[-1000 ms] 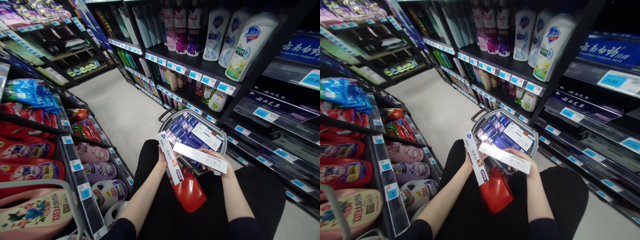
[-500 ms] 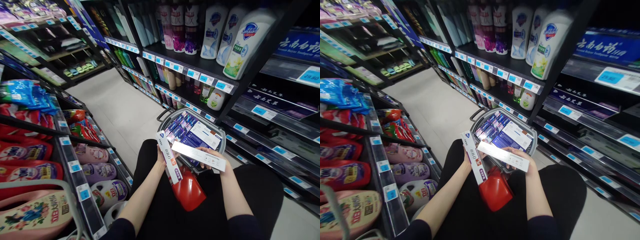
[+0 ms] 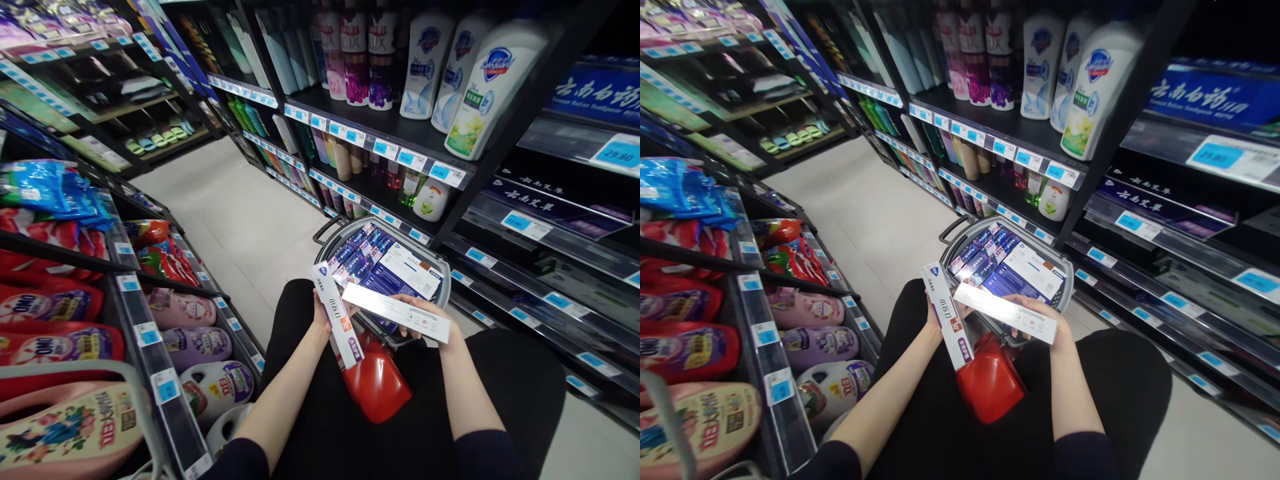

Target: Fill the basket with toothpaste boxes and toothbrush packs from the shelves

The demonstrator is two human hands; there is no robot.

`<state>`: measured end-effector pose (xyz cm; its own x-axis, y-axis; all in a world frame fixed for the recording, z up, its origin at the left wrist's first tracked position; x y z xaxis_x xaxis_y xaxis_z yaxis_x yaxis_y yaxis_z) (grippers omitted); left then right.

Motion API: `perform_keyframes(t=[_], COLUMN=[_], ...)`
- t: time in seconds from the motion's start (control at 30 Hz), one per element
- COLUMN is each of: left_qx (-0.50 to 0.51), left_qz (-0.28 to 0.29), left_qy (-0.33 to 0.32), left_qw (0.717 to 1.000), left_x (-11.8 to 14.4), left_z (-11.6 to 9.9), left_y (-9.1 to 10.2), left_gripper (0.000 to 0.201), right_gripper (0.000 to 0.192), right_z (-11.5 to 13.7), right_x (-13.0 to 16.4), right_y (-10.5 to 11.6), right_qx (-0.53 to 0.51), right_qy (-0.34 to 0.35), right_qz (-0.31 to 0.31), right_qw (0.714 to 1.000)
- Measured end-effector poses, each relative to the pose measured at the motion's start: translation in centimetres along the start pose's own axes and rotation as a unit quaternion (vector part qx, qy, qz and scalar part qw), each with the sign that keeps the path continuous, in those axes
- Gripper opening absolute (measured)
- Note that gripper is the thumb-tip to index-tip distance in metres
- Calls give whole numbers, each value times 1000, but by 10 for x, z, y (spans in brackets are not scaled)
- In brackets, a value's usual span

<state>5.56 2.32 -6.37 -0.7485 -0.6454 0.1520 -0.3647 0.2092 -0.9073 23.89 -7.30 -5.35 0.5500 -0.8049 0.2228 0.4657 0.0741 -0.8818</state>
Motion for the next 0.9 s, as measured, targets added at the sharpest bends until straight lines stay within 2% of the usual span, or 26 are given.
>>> perform_keyframes(t=[0.3, 0.5, 0.73, 0.9], left_qx=[-13, -15, -33, -31], left_qz=[-2, -23, -48, -70], left_qy=[2, -2, -6, -1], left_qw=[1000, 1000, 998, 997], left_x=[1, 1, 1, 2], left_z=[0, -1, -1, -1], left_y=[2, 4, 3, 2], left_gripper=[48, 47, 57, 59], right_gripper=[55, 55, 54, 59], right_z=[0, 0, -4, -5], right_x=[-1, -1, -1, -1], right_y=[0, 0, 6, 2], right_qx=[0, -11, 28, 19], right_qy=[-5, -10, -14, -18], right_qz=[2, -7, -61, -49], right_qw=[1000, 1000, 998, 998])
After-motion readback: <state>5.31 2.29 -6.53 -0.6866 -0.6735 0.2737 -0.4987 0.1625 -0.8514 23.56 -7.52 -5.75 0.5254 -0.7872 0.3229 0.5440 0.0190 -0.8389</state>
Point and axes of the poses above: each hand's wrist, its own x-axis away from the middle knuckle, its own y-axis out of the back of the hand, z = x × y, the point moved 6 cm from there along -x, towards the middle knuckle, and after that the axes turned 12 degrees about -x, right-handed, at the moved point
